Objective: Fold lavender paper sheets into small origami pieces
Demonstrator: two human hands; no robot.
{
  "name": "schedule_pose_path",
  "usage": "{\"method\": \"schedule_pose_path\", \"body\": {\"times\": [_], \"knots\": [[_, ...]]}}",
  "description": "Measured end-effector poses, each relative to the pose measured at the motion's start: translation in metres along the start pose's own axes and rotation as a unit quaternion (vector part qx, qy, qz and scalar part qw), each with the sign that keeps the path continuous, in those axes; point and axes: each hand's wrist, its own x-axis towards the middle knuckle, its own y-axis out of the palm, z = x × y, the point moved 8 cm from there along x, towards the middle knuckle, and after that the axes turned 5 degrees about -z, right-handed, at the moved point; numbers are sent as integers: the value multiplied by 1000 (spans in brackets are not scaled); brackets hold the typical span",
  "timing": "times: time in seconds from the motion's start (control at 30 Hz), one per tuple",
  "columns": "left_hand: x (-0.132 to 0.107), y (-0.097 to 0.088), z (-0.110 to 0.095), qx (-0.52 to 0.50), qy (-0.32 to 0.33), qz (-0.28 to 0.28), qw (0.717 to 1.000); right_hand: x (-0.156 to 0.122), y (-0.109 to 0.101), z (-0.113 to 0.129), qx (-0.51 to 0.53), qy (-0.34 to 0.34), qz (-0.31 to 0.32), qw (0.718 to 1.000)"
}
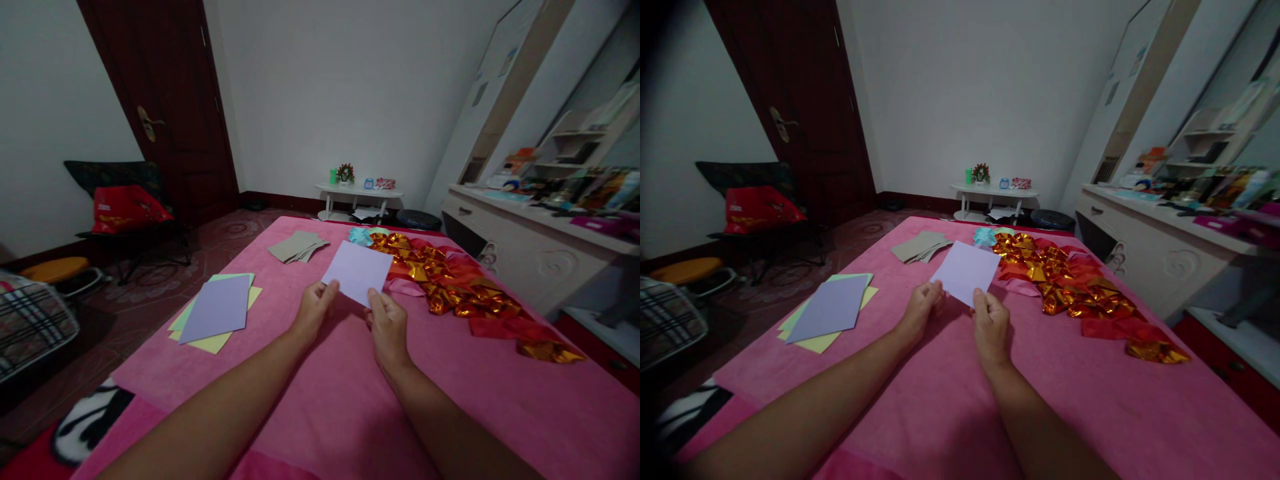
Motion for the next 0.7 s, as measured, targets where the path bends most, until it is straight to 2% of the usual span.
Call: {"method": "schedule_pose_path", "body": {"times": [0.03, 0.1, 0.13, 0.27, 0.37, 0.43, 0.5, 0.57, 0.63, 0.7], "knots": [[-4, 10, 0, 16, 9, 25, 1000, -3, 5, 1, -3, 2, 22, 1000], [-8, 15, -4, 14, 40, 7, 999, -10, 15, 5, -16, -3, 67, 998], [-7, 12, -4, 6, 42, -17, 999, -12, 18, 7, -22, -10, 82, 996], [7, -18, 4, 7, 15, -115, 993, -12, 17, 8, -36, -14, 73, 997], [14, -43, -1, -7, 41, -187, 982, -7, 8, 3, -40, -6, 36, 999], [15, -49, -3, -45, 41, -203, 977, -4, 0, 0, -44, 4, 1, 999], [15, -41, -2, -70, 22, -161, 984, -3, -5, -2, -48, 10, -24, 998], [14, -25, 0, -52, 0, -85, 995, -2, -5, -2, -46, 9, -22, 999], [12, -12, 4, -6, -10, -21, 1000, -3, 2, -3, -39, 13, 13, 999], [11, -9, 7, 32, -6, 2, 999, -4, 10, -6, -31, 32, 57, 997]]}}
